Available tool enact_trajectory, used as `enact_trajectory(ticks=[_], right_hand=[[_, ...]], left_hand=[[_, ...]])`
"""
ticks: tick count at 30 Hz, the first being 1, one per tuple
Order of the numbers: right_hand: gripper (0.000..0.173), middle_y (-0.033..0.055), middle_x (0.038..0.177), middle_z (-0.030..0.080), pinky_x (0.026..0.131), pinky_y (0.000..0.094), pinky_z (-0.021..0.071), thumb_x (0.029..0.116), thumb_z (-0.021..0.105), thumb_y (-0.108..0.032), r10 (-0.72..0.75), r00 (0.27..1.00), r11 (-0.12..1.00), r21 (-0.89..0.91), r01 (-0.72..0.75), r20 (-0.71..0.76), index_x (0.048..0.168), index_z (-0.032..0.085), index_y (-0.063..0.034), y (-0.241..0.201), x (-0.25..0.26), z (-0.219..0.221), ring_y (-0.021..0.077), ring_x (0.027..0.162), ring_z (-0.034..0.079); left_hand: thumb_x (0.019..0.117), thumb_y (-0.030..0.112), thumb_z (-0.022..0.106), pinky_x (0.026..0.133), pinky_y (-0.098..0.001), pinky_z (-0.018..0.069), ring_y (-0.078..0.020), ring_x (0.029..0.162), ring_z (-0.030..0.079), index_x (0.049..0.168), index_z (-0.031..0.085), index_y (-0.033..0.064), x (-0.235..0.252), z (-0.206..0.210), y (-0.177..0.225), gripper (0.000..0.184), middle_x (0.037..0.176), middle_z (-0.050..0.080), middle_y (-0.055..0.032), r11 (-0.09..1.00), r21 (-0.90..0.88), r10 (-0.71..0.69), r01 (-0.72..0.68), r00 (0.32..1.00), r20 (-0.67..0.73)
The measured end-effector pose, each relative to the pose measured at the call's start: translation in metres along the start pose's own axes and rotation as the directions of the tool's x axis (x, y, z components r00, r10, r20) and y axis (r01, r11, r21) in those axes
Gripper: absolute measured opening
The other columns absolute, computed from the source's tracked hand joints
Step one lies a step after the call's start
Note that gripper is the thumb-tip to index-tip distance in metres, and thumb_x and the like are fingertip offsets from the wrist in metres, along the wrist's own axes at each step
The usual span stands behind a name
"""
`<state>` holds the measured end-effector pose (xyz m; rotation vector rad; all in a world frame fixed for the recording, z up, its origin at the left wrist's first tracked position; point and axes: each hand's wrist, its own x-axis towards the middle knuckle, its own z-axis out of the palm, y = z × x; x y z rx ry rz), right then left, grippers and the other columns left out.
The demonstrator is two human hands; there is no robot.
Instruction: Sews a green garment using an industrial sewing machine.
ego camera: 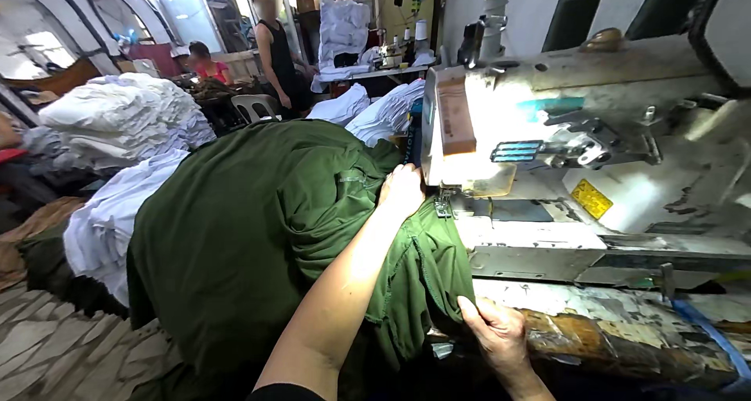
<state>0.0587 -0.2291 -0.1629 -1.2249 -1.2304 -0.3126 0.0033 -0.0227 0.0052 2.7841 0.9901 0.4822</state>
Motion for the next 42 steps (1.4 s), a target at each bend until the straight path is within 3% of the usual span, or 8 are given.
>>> enact_trajectory(ticks=[21,24,27,30,33,36,39,42], right_hand=[[0.043,0.0009,0.053,0.050,0.053,0.0147,0.0402,0.0963,0.060,-0.022,0.055,0.997,0.997,0.044,-0.057,0.050,0.057,0.055,-0.0046,-0.003,-0.001,-0.002,0.0001,0.052,0.050],[0.034,-0.0098,0.055,0.058,0.047,0.0131,0.0457,0.0946,0.057,-0.007,0.466,0.865,0.738,0.459,-0.495,0.185,0.062,0.062,-0.0136,-0.035,0.014,-0.011,-0.0044,0.048,0.053],[0.034,-0.0090,0.059,0.064,0.047,0.0171,0.0526,0.0977,0.053,-0.005,0.587,0.742,0.446,0.635,-0.630,0.324,0.069,0.068,-0.0159,-0.058,0.032,-0.020,-0.0009,0.048,0.059],[0.034,-0.0092,0.060,0.064,0.047,0.0155,0.0515,0.0979,0.051,-0.003,0.587,0.726,0.406,0.646,-0.647,0.358,0.071,0.070,-0.0143,-0.063,0.037,-0.021,-0.0023,0.049,0.058],[0.034,-0.0109,0.062,0.065,0.047,0.0134,0.0507,0.1013,0.050,-0.008,0.509,0.777,0.492,0.616,-0.616,0.371,0.074,0.068,-0.0138,-0.060,0.037,-0.024,-0.0041,0.050,0.059],[0.040,-0.0009,0.095,0.074,0.071,0.0193,0.0591,0.1099,0.044,-0.029,0.162,0.818,0.697,0.523,-0.491,0.552,0.107,0.074,-0.0028,-0.049,0.035,-0.034,0.0002,0.079,0.068],[0.053,0.0149,0.126,0.069,0.097,0.0422,0.0534,0.1038,0.056,-0.043,0.044,0.540,0.949,0.135,-0.286,0.841,0.141,0.061,-0.0046,-0.065,0.071,-0.019,0.0217,0.111,0.068],[0.039,0.0301,0.128,0.064,0.100,0.0589,0.0463,0.1043,0.056,-0.023,0.166,0.305,0.983,-0.133,-0.129,0.938,0.128,0.063,0.0072,-0.114,0.126,0.041,0.0446,0.120,0.062]], left_hand=[[0.1009,0.012,0.056,0.109,-0.0541,0.0455,-0.0399,0.131,0.055,0.128,0.064,-0.0055,-0.002,0.004,-0.006,0.033,0.135,0.059,-0.0256,0.996,-0.060,0.054,-0.058,0.995,-0.079],[0.0959,0.011,0.059,0.101,-0.0563,0.0490,-0.0414,0.119,0.061,0.113,0.071,-0.0039,-0.025,0.007,-0.018,0.026,0.120,0.066,-0.0253,0.958,-0.089,0.223,-0.271,0.906,-0.359],[0.0981,0.017,0.061,0.092,-0.0410,0.0504,-0.0252,0.103,0.064,0.093,0.074,0.0041,-0.077,-0.010,-0.007,0.019,0.099,0.070,-0.0115,0.851,-0.044,0.440,-0.523,0.756,-0.486],[0.1034,0.032,0.050,0.079,-0.0355,0.0490,-0.0174,0.080,0.063,0.076,0.070,0.0103,-0.107,-0.013,0.010,0.040,0.074,0.064,-0.0028,0.637,0.002,0.765,-0.770,0.633,-0.118],[0.1095,0.044,0.035,0.075,-0.0446,0.0491,-0.0249,0.066,0.065,0.069,0.066,0.0044,-0.111,-0.027,0.013,0.064,0.061,0.061,-0.0088,0.625,-0.019,0.733,-0.781,0.578,0.360],[0.1006,0.041,0.050,0.047,-0.0377,0.0462,-0.0167,0.051,0.058,0.060,0.061,0.0122,-0.109,-0.084,-0.008,0.051,0.052,0.052,0.0001,0.624,0.120,0.747,-0.772,0.634,0.200],[0.0993,0.044,0.052,0.046,-0.0372,0.0374,-0.0137,0.049,0.049,0.063,0.050,0.0165,-0.121,-0.172,-0.010,0.046,0.054,0.045,0.0038,0.741,0.329,0.588,-0.585,0.802,0.102],[0.1021,0.042,0.049,0.062,-0.0508,0.0443,-0.0269,0.054,0.056,0.061,0.049,0.0050,-0.152,-0.192,0.028,0.056,0.054,0.049,-0.0089,0.759,0.452,0.468,-0.469,0.875,0.122]])
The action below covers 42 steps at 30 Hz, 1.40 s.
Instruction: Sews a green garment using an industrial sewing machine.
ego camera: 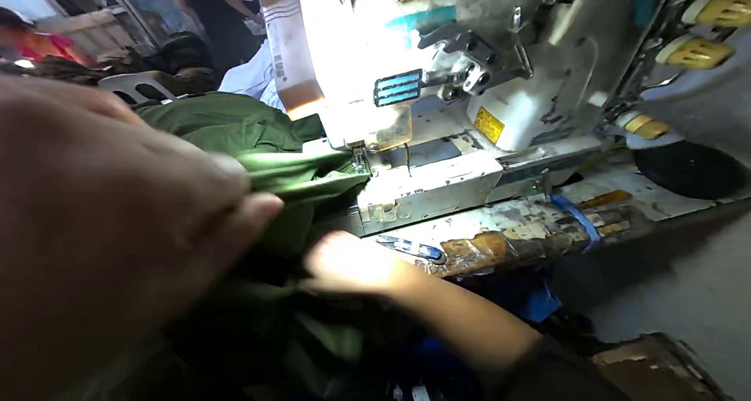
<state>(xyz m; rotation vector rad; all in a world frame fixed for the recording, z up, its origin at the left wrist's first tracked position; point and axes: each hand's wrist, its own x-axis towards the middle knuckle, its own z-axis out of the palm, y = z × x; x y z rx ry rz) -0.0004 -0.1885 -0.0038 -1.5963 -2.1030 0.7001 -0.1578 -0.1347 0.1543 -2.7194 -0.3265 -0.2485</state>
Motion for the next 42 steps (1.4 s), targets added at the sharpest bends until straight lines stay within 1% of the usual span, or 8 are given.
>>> enact_trajectory(ticks=[4,8,10,12,16,19,25,42], right_hand=[[0.038,0.0254,0.140,0.059,0.114,0.0522,0.0375,0.1091,0.043,-0.013,0.081,0.997,0.995,0.051,-0.080,-0.017,0.137,0.059,0.0056,-0.018,0.040,0.015,0.0400,0.133,0.054],[0.023,0.0122,0.086,0.074,0.077,0.0313,0.0582,0.0983,0.059,-0.012,-0.090,0.754,0.925,0.225,0.305,-0.651,0.095,0.076,0.0043,0.059,-0.016,0.050,0.0148,0.081,0.071],[0.017,0.0052,0.098,0.076,0.076,0.0206,0.0605,0.0962,0.067,-0.009,-0.009,0.574,0.922,0.216,0.323,-0.819,0.107,0.077,-0.0008,0.078,-0.044,0.038,0.0036,0.083,0.071],[0.027,0.0071,0.117,0.072,0.079,0.0193,0.0591,0.0936,0.072,-0.010,-0.099,0.556,0.945,0.096,0.311,-0.825,0.119,0.074,-0.0036,0.085,-0.054,0.022,0.0044,0.091,0.069],[0.016,0.0085,0.121,0.072,0.092,0.0212,0.0558,0.0948,0.072,-0.017,-0.177,0.566,0.955,-0.002,0.296,-0.805,0.105,0.080,-0.0079,0.091,-0.047,0.022,0.0070,0.105,0.068],[0.016,0.0098,0.111,0.073,0.080,0.0163,0.0575,0.0934,0.073,-0.016,-0.126,0.460,0.957,0.014,0.290,-0.879,0.103,0.078,-0.0045,0.095,-0.048,0.028,0.0038,0.093,0.069],[0.018,0.0069,0.120,0.073,0.104,0.0263,0.0497,0.0990,0.064,-0.019,-0.296,0.558,0.929,-0.097,0.358,-0.775,0.102,0.079,-0.0092,0.098,-0.036,0.026,0.0104,0.119,0.064],[0.017,0.0040,0.110,0.075,0.102,0.0213,0.0499,0.0968,0.060,-0.010,-0.319,0.594,0.898,-0.036,0.438,-0.738,0.102,0.076,-0.0061,0.108,-0.044,0.034,0.0065,0.113,0.066]], left_hand=[[0.1015,0.033,0.047,0.075,-0.0532,0.0550,-0.0227,0.049,0.060,0.058,0.056,0.0096,-0.022,0.026,0.010,0.050,0.049,0.051,-0.0041,0.974,0.056,0.220,-0.221,0.975,0.030],[0.0983,0.035,0.048,0.094,-0.0559,0.0487,-0.0212,0.058,0.062,0.068,0.062,0.0148,-0.056,0.076,-0.019,0.039,0.057,0.056,-0.0015,0.949,-0.091,0.300,-0.302,0.953,-0.037],[0.1007,0.037,0.048,0.102,-0.0513,0.0450,-0.0183,0.064,0.062,0.071,0.061,0.0178,-0.051,0.088,-0.008,0.038,0.060,0.055,0.0014,0.879,-0.248,0.403,-0.407,0.913,-0.066],[0.1032,0.037,0.047,0.106,-0.0483,0.0455,-0.0190,0.059,0.061,0.068,0.058,0.0159,-0.034,0.084,0.015,0.042,0.056,0.053,0.0004,0.780,-0.353,0.519,-0.518,0.849,-0.099],[0.1073,0.032,0.039,0.087,-0.0442,0.0553,-0.0184,0.048,0.056,0.062,0.054,0.0132,-0.017,0.075,0.030,0.051,0.049,0.046,-0.0003,0.793,-0.275,0.523,-0.543,0.839,-0.150],[0.1053,0.029,0.040,0.078,-0.0438,0.0558,-0.0173,0.046,0.054,0.063,0.055,0.0134,-0.021,0.077,0.022,0.048,0.048,0.044,0.0007,0.864,-0.173,0.451,-0.473,0.879,-0.153],[0.0999,0.018,0.047,0.092,-0.0457,0.0528,-0.0191,0.058,0.061,0.069,0.059,0.0137,-0.021,0.066,0.036,0.034,0.056,0.053,0.0002,0.816,-0.207,0.550,-0.539,0.835,-0.009],[0.0952,0.024,0.051,0.092,-0.0478,0.0508,-0.0195,0.063,0.063,0.070,0.059,0.0130,-0.019,0.051,0.020,0.029,0.058,0.054,-0.0005,0.850,-0.176,0.518,-0.496,0.848,0.111]])
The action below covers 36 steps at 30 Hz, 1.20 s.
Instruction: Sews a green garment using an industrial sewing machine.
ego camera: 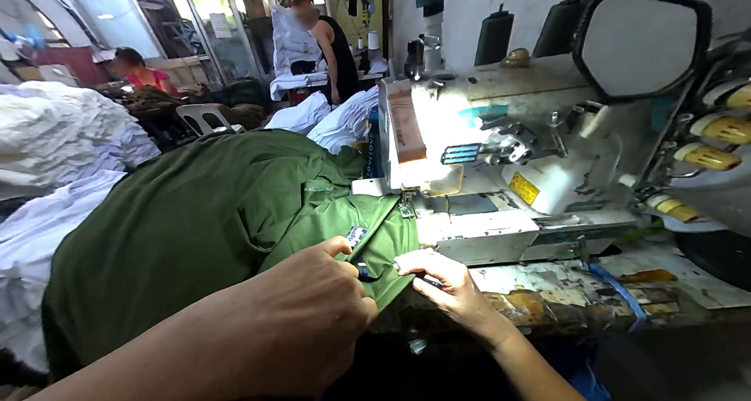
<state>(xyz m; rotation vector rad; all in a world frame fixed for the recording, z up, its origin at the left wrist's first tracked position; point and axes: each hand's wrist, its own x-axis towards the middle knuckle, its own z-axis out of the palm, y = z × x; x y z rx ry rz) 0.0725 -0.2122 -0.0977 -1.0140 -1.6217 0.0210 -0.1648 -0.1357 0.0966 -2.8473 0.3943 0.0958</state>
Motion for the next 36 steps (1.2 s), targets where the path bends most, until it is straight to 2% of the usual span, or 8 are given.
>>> enact_trajectory(ticks=[5,11,15,23,28,30,33,36], right_hand=[[0.019,0.0047,0.108,0.075,0.099,0.0191,0.0517,0.0972,0.058,-0.008,0.008,1.000,0.999,0.041,-0.007,-0.004,0.104,0.075,-0.0036,0.001,-0.005,-0.002,0.0046,0.108,0.068],[0.018,0.0029,0.105,0.076,0.095,0.0150,0.0529,0.0955,0.059,-0.006,0.043,0.997,0.999,0.021,-0.041,-0.059,0.103,0.074,-0.0024,-0.002,-0.012,-0.012,-0.0006,0.104,0.068],[0.018,0.0027,0.106,0.076,0.096,0.0169,0.0531,0.0944,0.059,-0.005,0.076,0.995,0.996,0.053,-0.073,-0.069,0.102,0.076,-0.0034,0.001,-0.019,-0.005,0.0017,0.105,0.068],[0.016,0.0061,0.104,0.076,0.096,0.0154,0.0522,0.0915,0.063,-0.003,0.111,0.988,0.993,0.046,-0.107,-0.105,0.100,0.076,0.0017,0.000,-0.027,0.003,0.0008,0.104,0.069],[0.016,0.0085,0.103,0.077,0.096,0.0157,0.0520,0.0908,0.062,0.000,0.131,0.982,0.991,0.058,-0.124,-0.135,0.099,0.076,0.0036,-0.005,-0.030,0.007,0.0023,0.103,0.069],[0.016,0.0086,0.103,0.077,0.096,0.0158,0.0523,0.0909,0.062,0.000,0.139,0.980,0.990,0.057,-0.132,-0.140,0.099,0.076,0.0037,-0.004,-0.031,0.006,0.0022,0.103,0.069],[0.015,0.0086,0.102,0.077,0.094,0.0158,0.0531,0.0907,0.064,0.000,0.151,0.976,0.988,0.054,-0.144,-0.155,0.098,0.076,0.0041,-0.004,-0.032,0.007,0.0017,0.101,0.070],[0.014,0.0092,0.101,0.077,0.094,0.0162,0.0534,0.0903,0.064,0.000,0.152,0.975,0.988,0.056,-0.144,-0.160,0.098,0.076,0.0045,-0.003,-0.033,0.007,0.0025,0.101,0.070]], left_hand=[[0.0944,0.025,0.051,0.093,-0.0455,0.0512,-0.0187,0.065,0.065,0.069,0.059,0.0135,0.002,-0.003,0.001,0.029,0.059,0.055,0.0000,1.000,0.018,-0.008,0.009,0.999,-0.031],[0.0966,0.027,0.052,0.092,-0.0453,0.0513,-0.0175,0.059,0.060,0.069,0.059,0.0129,0.007,-0.003,-0.003,0.031,0.056,0.051,0.0004,0.998,0.032,-0.047,0.050,0.996,-0.077],[0.0974,0.029,0.051,0.092,-0.0445,0.0503,-0.0168,0.059,0.060,0.071,0.061,0.0129,0.008,0.001,-0.005,0.032,0.056,0.050,0.0012,0.997,0.052,-0.046,0.052,0.993,-0.109],[0.0901,0.018,0.056,0.091,-0.0468,0.0523,-0.0150,0.061,0.062,0.067,0.063,0.0158,0.002,0.010,-0.025,0.025,0.056,0.053,0.0036,0.986,0.120,-0.093,0.115,0.980,-0.173],[0.0888,0.022,0.054,0.094,-0.0469,0.0524,-0.0096,0.059,0.060,0.066,0.062,0.0208,0.005,0.009,-0.019,0.024,0.056,0.051,0.0079,0.997,0.055,-0.036,0.046,0.985,-0.170],[0.0877,0.021,0.053,0.095,-0.0504,0.0526,-0.0113,0.058,0.060,0.065,0.064,0.0198,0.004,0.009,-0.020,0.025,0.054,0.051,0.0066,0.994,0.072,-0.072,0.085,0.983,-0.171],[0.0865,0.026,0.056,0.088,-0.0522,0.0524,-0.0138,0.055,0.059,0.061,0.060,0.0190,-0.004,0.010,-0.031,0.026,0.052,0.049,0.0048,0.982,0.123,-0.117,0.140,0.977,-0.179],[0.0856,0.030,0.056,0.093,-0.0516,0.0518,-0.0128,0.059,0.061,0.064,0.062,0.0205,-0.009,0.011,-0.030,0.025,0.055,0.052,0.0059,0.979,0.137,-0.122,0.149,0.975,-0.185]])
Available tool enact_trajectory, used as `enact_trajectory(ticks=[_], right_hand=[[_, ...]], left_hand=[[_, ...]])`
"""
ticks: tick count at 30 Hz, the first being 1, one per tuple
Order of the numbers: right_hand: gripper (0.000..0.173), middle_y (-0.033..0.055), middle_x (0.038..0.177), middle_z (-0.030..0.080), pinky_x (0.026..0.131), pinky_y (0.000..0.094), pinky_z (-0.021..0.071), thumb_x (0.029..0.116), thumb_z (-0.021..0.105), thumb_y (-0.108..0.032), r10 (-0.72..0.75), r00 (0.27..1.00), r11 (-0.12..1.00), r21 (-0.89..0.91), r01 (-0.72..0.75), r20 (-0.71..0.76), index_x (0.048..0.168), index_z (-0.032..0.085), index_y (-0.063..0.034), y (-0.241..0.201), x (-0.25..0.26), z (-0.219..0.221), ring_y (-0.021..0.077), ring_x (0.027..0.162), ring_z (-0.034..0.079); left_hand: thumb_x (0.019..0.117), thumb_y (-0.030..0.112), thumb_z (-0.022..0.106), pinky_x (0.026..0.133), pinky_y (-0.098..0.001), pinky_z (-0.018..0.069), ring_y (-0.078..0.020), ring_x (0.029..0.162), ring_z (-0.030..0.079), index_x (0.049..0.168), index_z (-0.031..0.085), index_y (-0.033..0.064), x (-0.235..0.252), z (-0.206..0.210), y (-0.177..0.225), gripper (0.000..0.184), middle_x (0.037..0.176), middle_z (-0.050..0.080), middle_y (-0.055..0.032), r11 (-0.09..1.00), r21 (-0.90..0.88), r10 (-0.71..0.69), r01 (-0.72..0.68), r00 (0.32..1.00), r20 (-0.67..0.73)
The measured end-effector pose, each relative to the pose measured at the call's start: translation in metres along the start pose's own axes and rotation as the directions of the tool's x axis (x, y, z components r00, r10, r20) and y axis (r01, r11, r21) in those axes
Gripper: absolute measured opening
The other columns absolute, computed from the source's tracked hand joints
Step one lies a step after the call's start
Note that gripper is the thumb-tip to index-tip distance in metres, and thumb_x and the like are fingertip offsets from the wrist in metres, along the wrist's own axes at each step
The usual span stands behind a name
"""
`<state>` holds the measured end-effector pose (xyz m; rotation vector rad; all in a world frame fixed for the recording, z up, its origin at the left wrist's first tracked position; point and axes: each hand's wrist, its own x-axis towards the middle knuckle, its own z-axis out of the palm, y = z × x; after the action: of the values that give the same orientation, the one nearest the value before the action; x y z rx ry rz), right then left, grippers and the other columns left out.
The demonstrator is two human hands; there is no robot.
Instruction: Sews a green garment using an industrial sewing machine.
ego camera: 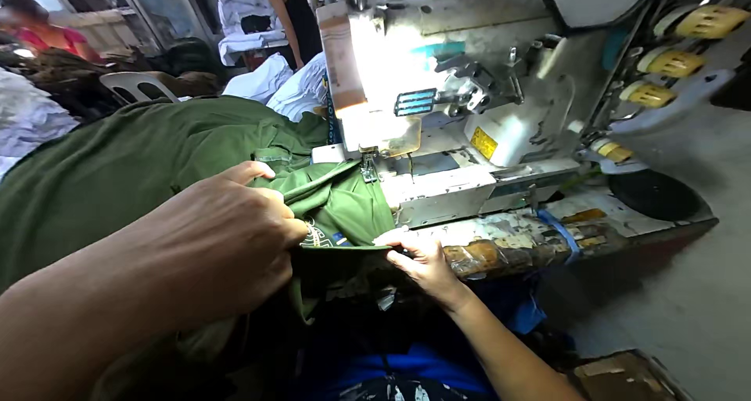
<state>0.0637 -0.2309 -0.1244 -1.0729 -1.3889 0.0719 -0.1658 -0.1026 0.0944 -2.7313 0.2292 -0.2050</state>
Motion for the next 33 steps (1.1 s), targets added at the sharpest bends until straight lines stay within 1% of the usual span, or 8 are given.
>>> enact_trajectory(ticks=[6,11,15,18,22,27,30,33], right_hand=[[0.014,0.0077,0.102,0.076,0.093,0.0162,0.0540,0.0908,0.064,0.000,0.001,1.000,1.000,0.008,-0.001,-0.002,0.098,0.076,0.0034,0.001,0.000,0.001,0.0017,0.100,0.070],[0.014,0.0073,0.102,0.076,0.093,0.0162,0.0540,0.0898,0.064,0.001,0.020,1.000,1.000,0.020,-0.020,-0.003,0.097,0.076,0.0031,0.001,0.000,0.001,0.0014,0.101,0.069],[0.014,0.0029,0.103,0.076,0.095,0.0170,0.0539,0.0916,0.064,-0.004,0.033,0.999,0.999,0.022,-0.034,0.023,0.098,0.076,0.0004,0.006,-0.006,-0.006,-0.0007,0.103,0.068],[0.017,-0.0028,0.098,0.074,0.088,0.0122,0.0533,0.0911,0.062,-0.007,0.079,0.996,0.997,-0.025,-0.078,0.036,0.098,0.076,-0.0005,0.005,-0.009,-0.008,-0.0073,0.094,0.065],[0.015,-0.0067,0.091,0.072,0.080,0.0096,0.0541,0.0895,0.059,-0.003,0.135,0.989,0.991,0.016,-0.136,0.061,0.095,0.070,0.0063,0.006,-0.011,-0.012,-0.0121,0.084,0.063],[0.018,-0.0169,0.100,0.072,0.082,0.0108,0.0549,0.0931,0.058,-0.003,0.106,0.988,0.987,0.106,-0.117,0.108,0.102,0.073,-0.0081,0.009,-0.012,-0.015,-0.0118,0.088,0.064],[0.017,-0.0154,0.096,0.072,0.077,0.0090,0.0537,0.0924,0.057,-0.002,0.095,0.990,0.989,0.106,-0.106,0.103,0.100,0.072,-0.0048,0.009,-0.012,-0.015,-0.0132,0.083,0.062],[0.015,-0.0157,0.092,0.071,0.073,0.0085,0.0532,0.0911,0.057,0.000,0.144,0.985,0.984,0.094,-0.152,0.091,0.098,0.070,-0.0023,0.006,-0.014,-0.014,-0.0139,0.078,0.061]], left_hand=[[0.0835,0.029,0.060,0.094,-0.0514,0.0517,-0.0120,0.062,0.062,0.063,0.061,0.0208,-0.003,0.001,0.001,0.022,0.056,0.052,0.0069,0.999,-0.043,-0.008,0.010,0.999,0.049],[0.0856,0.029,0.058,0.096,-0.0438,0.0512,-0.0077,0.068,0.064,0.070,0.067,0.0231,-0.002,-0.004,0.004,0.019,0.061,0.058,0.0099,0.997,-0.080,0.017,-0.013,0.999,0.049],[0.0923,0.024,0.055,0.080,-0.0396,0.0496,-0.0143,0.070,0.063,0.073,0.064,0.0169,0.010,-0.009,0.007,0.022,0.064,0.058,0.0038,0.998,-0.058,0.001,0.001,0.999,0.040],[0.0953,0.020,0.057,0.081,-0.0443,0.0486,-0.0212,0.073,0.064,0.079,0.068,0.0112,0.018,-0.016,0.014,0.021,0.069,0.062,-0.0024,0.995,-0.092,-0.032,0.038,0.997,0.068],[0.0904,0.016,0.068,0.078,-0.0436,0.0425,-0.0217,0.078,0.063,0.082,0.071,0.0100,0.027,-0.028,0.021,0.011,0.073,0.064,-0.0034,0.990,-0.080,-0.104,0.117,0.983,0.154],[0.0851,0.020,0.074,0.077,-0.0423,0.0392,-0.0194,0.075,0.061,0.078,0.072,0.0115,0.029,-0.035,0.028,0.011,0.069,0.063,-0.0015,0.987,-0.118,-0.091,0.112,0.981,0.172],[0.0847,0.019,0.074,0.078,-0.0420,0.0378,-0.0193,0.076,0.059,0.079,0.071,0.0105,0.030,-0.036,0.027,0.011,0.070,0.062,-0.0017,0.986,-0.127,-0.079,0.106,0.977,0.201],[0.0840,0.016,0.073,0.076,-0.0419,0.0395,-0.0197,0.077,0.061,0.081,0.072,0.0105,0.030,-0.034,0.025,0.006,0.072,0.064,-0.0022,0.991,-0.096,-0.074,0.093,0.980,0.185]])
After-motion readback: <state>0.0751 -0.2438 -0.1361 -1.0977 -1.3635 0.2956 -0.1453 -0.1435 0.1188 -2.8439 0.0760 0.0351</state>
